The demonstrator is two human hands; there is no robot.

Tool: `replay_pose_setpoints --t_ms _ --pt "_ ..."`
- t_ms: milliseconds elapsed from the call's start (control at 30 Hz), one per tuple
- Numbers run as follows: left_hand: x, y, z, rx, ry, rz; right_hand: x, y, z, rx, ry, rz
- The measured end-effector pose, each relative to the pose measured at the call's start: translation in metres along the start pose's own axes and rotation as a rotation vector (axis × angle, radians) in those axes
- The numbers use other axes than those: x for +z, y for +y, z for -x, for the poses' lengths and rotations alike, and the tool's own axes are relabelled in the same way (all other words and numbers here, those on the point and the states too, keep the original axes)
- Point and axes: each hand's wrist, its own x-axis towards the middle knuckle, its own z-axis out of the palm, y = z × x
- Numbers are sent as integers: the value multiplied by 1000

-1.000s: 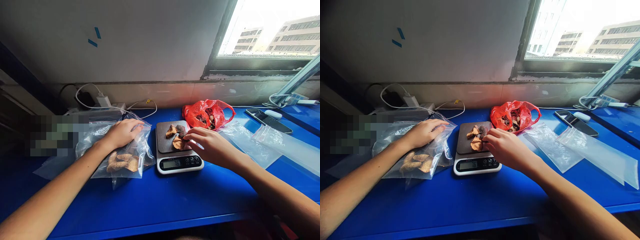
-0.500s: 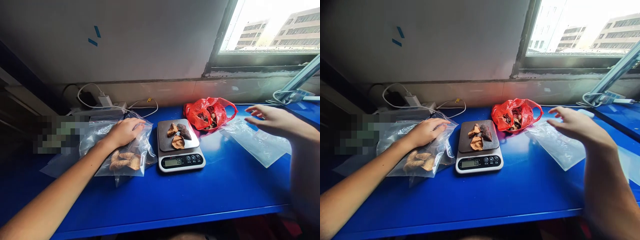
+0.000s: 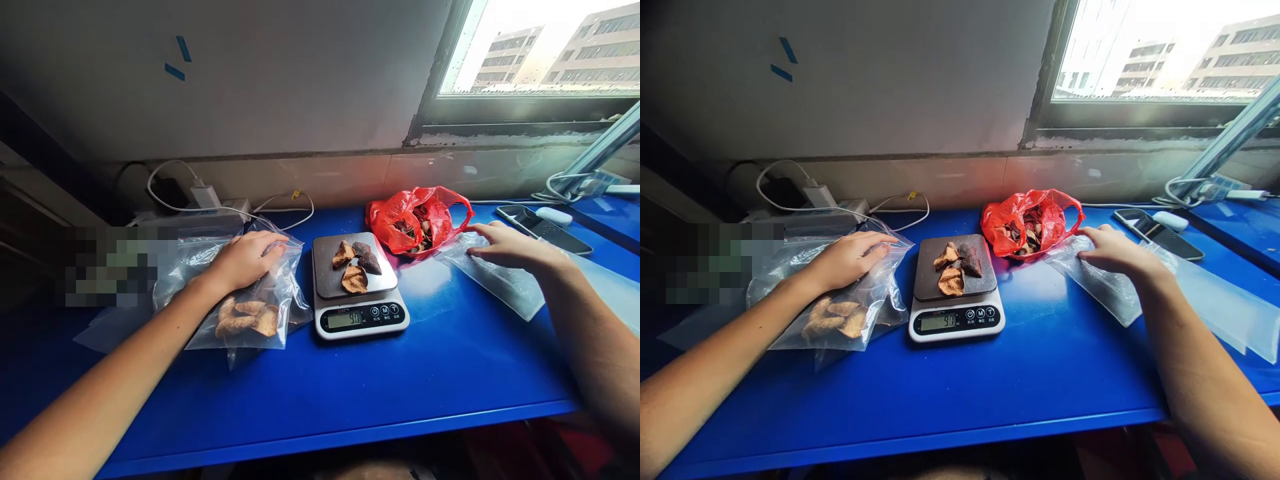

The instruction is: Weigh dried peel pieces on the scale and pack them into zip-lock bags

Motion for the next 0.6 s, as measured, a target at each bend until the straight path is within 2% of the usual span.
replay_pose_setpoints --t_ms 233,367,467,600 --pt "-2 0 1 9 5 12 -14 -45 7 -98 80 151" --pt "-2 -1 1 0 8 16 -20 -76 7 -195 232 87" --pt "-2 -1 1 1 3 16 -10 -93 4 -302 286 -66" --pt "-2 -1 0 -6 3 5 15 -99 -7 -286 206 -134"
